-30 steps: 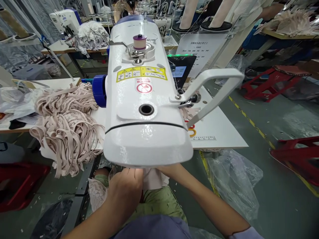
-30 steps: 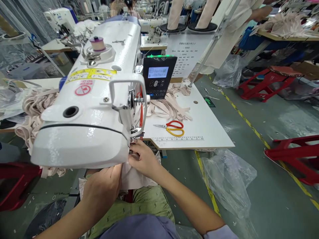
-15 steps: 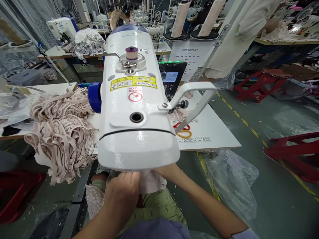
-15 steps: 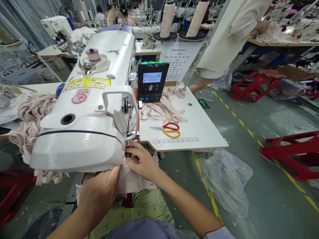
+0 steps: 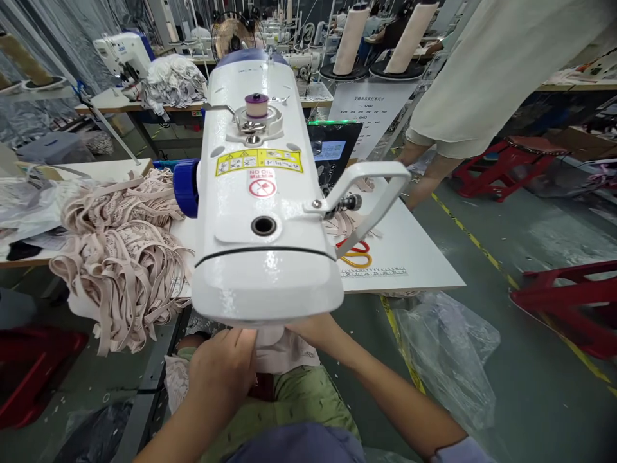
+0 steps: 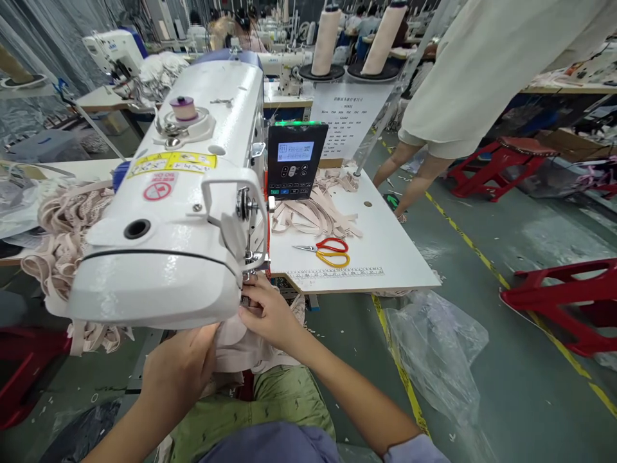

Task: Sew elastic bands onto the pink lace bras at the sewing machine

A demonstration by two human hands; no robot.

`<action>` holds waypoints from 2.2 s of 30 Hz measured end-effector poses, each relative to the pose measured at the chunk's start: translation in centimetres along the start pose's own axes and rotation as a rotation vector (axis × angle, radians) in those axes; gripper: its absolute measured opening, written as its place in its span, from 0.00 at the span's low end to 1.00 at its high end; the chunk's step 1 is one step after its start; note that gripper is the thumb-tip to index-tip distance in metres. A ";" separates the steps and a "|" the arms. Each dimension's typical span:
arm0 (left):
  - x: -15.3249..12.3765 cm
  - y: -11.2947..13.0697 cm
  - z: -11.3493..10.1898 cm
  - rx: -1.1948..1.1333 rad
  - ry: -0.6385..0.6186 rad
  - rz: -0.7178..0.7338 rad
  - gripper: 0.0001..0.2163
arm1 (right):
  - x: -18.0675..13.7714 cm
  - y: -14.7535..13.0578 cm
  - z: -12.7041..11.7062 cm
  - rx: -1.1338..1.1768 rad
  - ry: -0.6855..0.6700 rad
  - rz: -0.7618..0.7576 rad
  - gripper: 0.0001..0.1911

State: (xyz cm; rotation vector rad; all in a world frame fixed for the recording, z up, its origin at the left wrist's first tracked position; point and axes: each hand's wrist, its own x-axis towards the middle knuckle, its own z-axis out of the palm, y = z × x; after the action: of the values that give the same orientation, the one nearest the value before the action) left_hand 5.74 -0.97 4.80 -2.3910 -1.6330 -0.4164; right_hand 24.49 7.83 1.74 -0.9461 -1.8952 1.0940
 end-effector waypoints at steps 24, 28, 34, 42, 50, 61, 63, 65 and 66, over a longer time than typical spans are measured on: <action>-6.7 -2.5 -4.6 -1.392 -0.342 -0.743 0.16 | -7.6 -4.4 8.5 0.324 -0.298 0.077 0.29; -7.8 -3.7 -5.1 -1.234 -0.371 -0.745 0.17 | -5.7 -2.8 12.8 0.739 -0.236 0.264 0.36; -8.7 -3.9 -0.8 -0.944 -0.233 -0.750 0.12 | -5.7 -0.3 13.8 0.842 0.127 0.576 0.17; -8.9 -0.7 5.6 -1.187 -0.231 -0.818 0.17 | -9.2 2.9 12.5 0.033 -0.006 0.062 0.07; -8.0 0.3 3.6 -1.199 -0.193 -0.805 0.15 | -9.7 2.7 9.3 -0.161 0.004 -0.005 0.16; -6.6 1.1 4.1 -1.142 -0.275 -0.768 0.18 | -9.1 2.1 10.5 -0.186 0.182 -0.205 0.10; -6.2 0.9 4.6 -1.049 -0.261 -0.732 0.19 | -9.0 2.8 10.0 -0.235 0.118 -0.279 0.10; -6.0 0.4 5.3 -0.948 -0.252 -0.692 0.21 | -8.0 4.3 7.6 -0.367 0.014 -0.254 0.08; -6.1 0.1 5.7 -0.916 -0.263 -0.671 0.22 | -7.1 5.3 5.6 -0.458 -0.007 -0.198 0.09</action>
State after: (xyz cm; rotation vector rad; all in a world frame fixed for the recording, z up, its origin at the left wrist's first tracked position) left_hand 4.36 -4.41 -2.66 -2.3916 -2.8392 -1.2291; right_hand 24.09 1.70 -6.74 -0.9682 -2.2405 0.5555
